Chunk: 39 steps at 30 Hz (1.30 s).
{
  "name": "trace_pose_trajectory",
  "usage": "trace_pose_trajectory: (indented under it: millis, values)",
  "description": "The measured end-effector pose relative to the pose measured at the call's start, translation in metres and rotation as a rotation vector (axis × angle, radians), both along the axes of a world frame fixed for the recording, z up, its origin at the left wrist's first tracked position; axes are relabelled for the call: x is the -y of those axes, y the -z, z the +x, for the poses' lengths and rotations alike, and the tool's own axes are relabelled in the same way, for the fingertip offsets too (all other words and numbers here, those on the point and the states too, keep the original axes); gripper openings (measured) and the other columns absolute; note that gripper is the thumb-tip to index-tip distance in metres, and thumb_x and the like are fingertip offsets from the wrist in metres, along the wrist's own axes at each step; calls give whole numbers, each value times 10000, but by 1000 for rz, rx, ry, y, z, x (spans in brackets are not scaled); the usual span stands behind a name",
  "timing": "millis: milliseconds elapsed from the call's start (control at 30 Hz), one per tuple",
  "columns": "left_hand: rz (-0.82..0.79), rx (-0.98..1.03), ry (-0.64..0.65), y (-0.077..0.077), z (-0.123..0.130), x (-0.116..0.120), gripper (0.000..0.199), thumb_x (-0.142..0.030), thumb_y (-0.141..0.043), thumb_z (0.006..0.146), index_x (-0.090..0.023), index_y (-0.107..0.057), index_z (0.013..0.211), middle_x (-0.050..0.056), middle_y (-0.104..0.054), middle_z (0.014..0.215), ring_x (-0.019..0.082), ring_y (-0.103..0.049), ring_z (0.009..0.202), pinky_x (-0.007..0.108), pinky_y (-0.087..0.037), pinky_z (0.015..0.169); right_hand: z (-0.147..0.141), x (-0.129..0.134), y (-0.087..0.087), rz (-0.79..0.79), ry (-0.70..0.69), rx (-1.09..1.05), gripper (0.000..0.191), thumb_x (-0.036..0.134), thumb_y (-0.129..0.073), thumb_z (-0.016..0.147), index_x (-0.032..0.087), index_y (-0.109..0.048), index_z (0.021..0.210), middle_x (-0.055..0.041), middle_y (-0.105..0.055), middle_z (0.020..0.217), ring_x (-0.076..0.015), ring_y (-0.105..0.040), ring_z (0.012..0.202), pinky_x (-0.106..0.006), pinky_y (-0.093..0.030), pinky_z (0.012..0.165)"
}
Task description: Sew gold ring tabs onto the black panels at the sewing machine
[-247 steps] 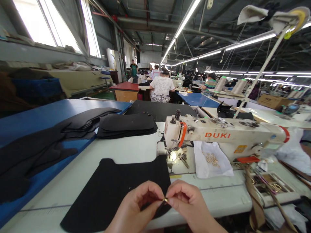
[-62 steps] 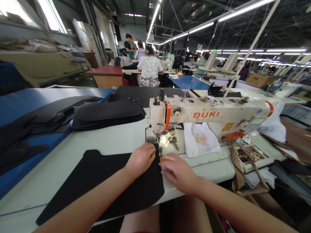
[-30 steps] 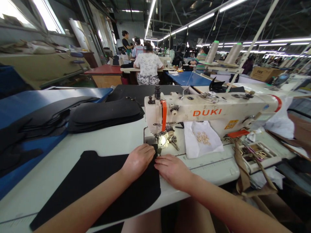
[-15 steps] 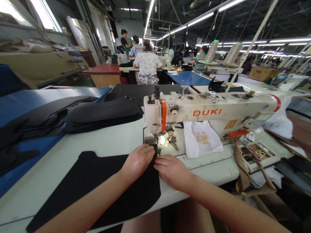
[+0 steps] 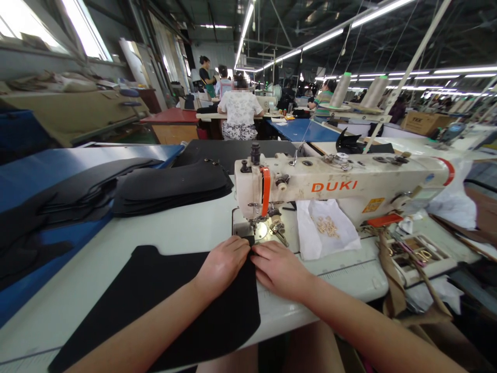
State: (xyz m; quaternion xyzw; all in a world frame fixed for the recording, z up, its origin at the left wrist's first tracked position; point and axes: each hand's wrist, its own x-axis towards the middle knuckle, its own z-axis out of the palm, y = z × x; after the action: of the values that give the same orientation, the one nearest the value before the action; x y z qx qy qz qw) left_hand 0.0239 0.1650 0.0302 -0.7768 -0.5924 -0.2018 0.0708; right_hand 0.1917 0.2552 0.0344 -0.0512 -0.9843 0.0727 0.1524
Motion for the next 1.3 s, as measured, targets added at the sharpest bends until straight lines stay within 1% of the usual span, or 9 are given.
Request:
trace_pose_trajectory:
  millis: [233,467,700,867,1000,1100,1300]
  values:
    - [-36,-45,-13,0,1,1,273,-171,-335,963,-153,-574,832,52,-604,816,188,-557,802,345,-513,765,-4,0,1,64,-18,0,170,205,-518,861,118,-613,971,-97,-621,1025,-232,-533,1001,-355,-386,971]
    - [49,44,19,3,-4,6,245,-161,-354,950,-141,-598,961,79,-660,940,194,-608,903,344,-544,822,-9,1,7,105,-1,-14,127,164,-513,874,135,-619,937,-85,-638,997,-213,-549,982,-350,-373,995]
    - [75,48,7,5,-7,15,261,-143,-394,923,-129,-609,1072,100,-680,1059,200,-622,985,364,-547,883,-11,0,12,123,8,-28,101,144,-537,868,137,-623,920,-82,-650,1018,-207,-570,971,-346,-382,995]
    - [54,-19,9,5,-5,14,266,-129,-382,921,-123,-615,1050,104,-679,1050,206,-630,969,369,-544,891,-11,2,15,132,25,-37,98,157,-542,876,140,-625,924,-76,-654,1035,-200,-572,981,-342,-393,991]
    - [36,-56,6,3,-3,12,270,-128,-361,930,-122,-616,1018,102,-681,1022,203,-632,952,362,-547,877,-7,6,19,130,38,-97,105,168,-559,872,146,-625,950,-74,-659,1044,-205,-568,999,-343,-405,975]
    - [38,-67,12,4,-4,11,263,-137,-365,936,-131,-614,1021,93,-679,1032,200,-628,965,354,-541,886,-3,9,22,126,13,-132,111,170,-569,870,151,-623,965,-58,-669,1015,-197,-566,997,-332,-406,969]
    - [68,-89,27,4,-5,12,290,-143,-333,950,-132,-615,1018,91,-680,1025,197,-623,972,357,-534,897,-1,10,19,116,-4,-102,99,164,-569,868,149,-621,952,-46,-672,989,-187,-568,968,-318,-406,960]
